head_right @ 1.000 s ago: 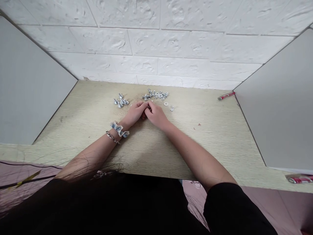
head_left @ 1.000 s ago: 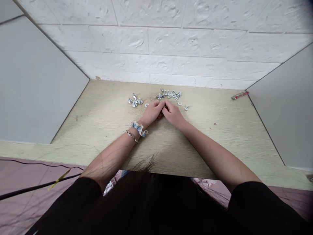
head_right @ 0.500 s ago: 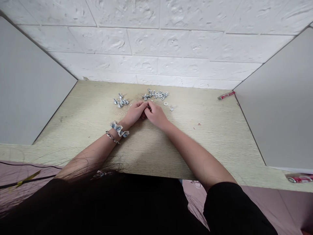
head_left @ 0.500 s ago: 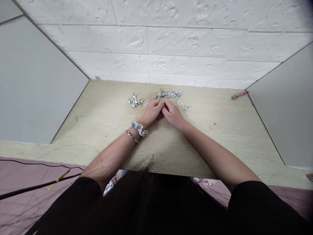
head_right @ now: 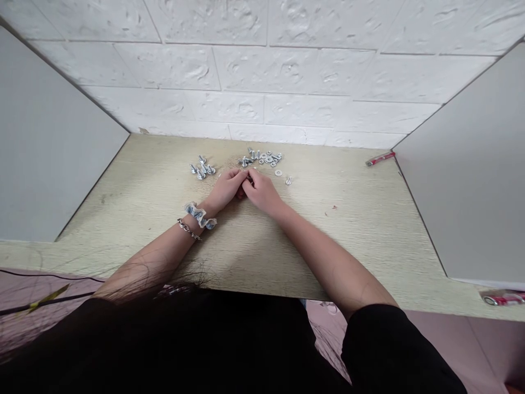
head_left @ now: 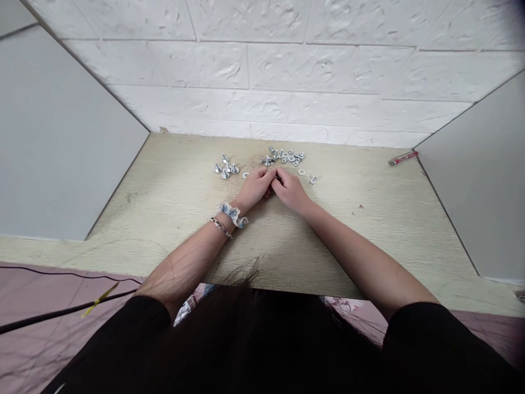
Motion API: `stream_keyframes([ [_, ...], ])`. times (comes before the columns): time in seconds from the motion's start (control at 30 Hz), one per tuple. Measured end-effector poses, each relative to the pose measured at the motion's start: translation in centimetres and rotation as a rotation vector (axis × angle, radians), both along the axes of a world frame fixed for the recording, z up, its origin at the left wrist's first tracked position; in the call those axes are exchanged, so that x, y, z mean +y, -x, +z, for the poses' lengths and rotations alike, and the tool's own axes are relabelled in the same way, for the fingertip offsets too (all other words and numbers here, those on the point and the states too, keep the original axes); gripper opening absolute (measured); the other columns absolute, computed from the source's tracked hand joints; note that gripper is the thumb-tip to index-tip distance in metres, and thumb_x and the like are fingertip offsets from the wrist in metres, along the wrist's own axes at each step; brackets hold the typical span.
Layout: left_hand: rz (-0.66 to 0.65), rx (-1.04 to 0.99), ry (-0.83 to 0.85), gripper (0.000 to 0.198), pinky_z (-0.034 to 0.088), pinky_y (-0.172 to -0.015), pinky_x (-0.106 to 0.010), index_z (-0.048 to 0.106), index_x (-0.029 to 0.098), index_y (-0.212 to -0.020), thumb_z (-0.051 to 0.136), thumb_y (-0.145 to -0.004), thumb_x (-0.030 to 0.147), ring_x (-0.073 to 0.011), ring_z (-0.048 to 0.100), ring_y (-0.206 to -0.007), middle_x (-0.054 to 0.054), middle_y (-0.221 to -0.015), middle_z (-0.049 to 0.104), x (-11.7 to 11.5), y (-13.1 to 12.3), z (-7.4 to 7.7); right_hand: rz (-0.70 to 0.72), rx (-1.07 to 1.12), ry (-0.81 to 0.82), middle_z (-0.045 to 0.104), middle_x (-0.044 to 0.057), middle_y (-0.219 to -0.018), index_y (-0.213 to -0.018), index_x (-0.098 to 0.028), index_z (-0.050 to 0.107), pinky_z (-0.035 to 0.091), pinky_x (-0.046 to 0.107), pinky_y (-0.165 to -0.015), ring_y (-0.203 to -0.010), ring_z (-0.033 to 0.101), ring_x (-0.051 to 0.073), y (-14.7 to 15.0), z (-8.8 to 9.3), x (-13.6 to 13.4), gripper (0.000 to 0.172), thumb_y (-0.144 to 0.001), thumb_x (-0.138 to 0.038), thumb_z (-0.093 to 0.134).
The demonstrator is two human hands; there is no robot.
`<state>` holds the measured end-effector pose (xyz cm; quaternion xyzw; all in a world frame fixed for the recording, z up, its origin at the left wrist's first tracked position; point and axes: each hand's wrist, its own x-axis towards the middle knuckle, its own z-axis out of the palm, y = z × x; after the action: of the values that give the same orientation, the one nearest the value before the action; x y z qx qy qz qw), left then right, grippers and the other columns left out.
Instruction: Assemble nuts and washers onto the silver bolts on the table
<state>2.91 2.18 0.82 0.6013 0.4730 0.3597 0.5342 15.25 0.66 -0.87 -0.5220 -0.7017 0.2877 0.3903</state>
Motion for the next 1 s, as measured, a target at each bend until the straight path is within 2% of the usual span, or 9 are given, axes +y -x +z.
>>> stream_keyframes([
  [0.23, 0.002, 0.005, -0.004, 0.032, 0.033, -0.041, -0.018, 0.041, 0.017, -0.059, 0.045, -0.089, 0.027, -0.0061, 0.044, -0.041, 0.004, -0.046, 0.044, 0.01, 0.01, -0.02, -0.008, 0.004, -0.005, 0.049, -0.001, -0.065, -0.071, -0.021, 0.039, 0.034, 0.028, -0.062, -0.063, 0.043, 0.015, 0.04, 0.17, -0.04, 0.011, -0.08, -0.028, 0.04],
  [0.77, 0.001, -0.014, 0.0, 0.035, 0.031, -0.042, -0.018, 0.039, 0.017, -0.058, 0.046, -0.091, 0.028, -0.0057, 0.041, -0.04, 0.004, -0.045, 0.043, -0.12, -0.25, 0.18, -0.016, 0.009, -0.012, 0.051, -0.001, -0.066, -0.072, -0.021, 0.043, 0.038, 0.031, -0.068, -0.065, 0.046, 0.015, 0.05, 0.04, 0.11, 0.011, -0.082, -0.022, 0.042],
  [1.0, 0.028, -0.05, 0.014, 0.034, 0.029, -0.039, -0.017, 0.04, 0.017, -0.056, 0.046, -0.089, 0.024, -0.004, 0.037, -0.038, 0.006, -0.043, 0.039, 0.18, -0.16, -0.04, 0.021, 0.026, -0.049, 0.058, 0.001, -0.073, -0.081, -0.02, 0.051, 0.042, 0.032, -0.069, -0.07, 0.052, 0.017, -0.06, -0.35, 0.19, 0.014, -0.086, -0.027, 0.041],
])
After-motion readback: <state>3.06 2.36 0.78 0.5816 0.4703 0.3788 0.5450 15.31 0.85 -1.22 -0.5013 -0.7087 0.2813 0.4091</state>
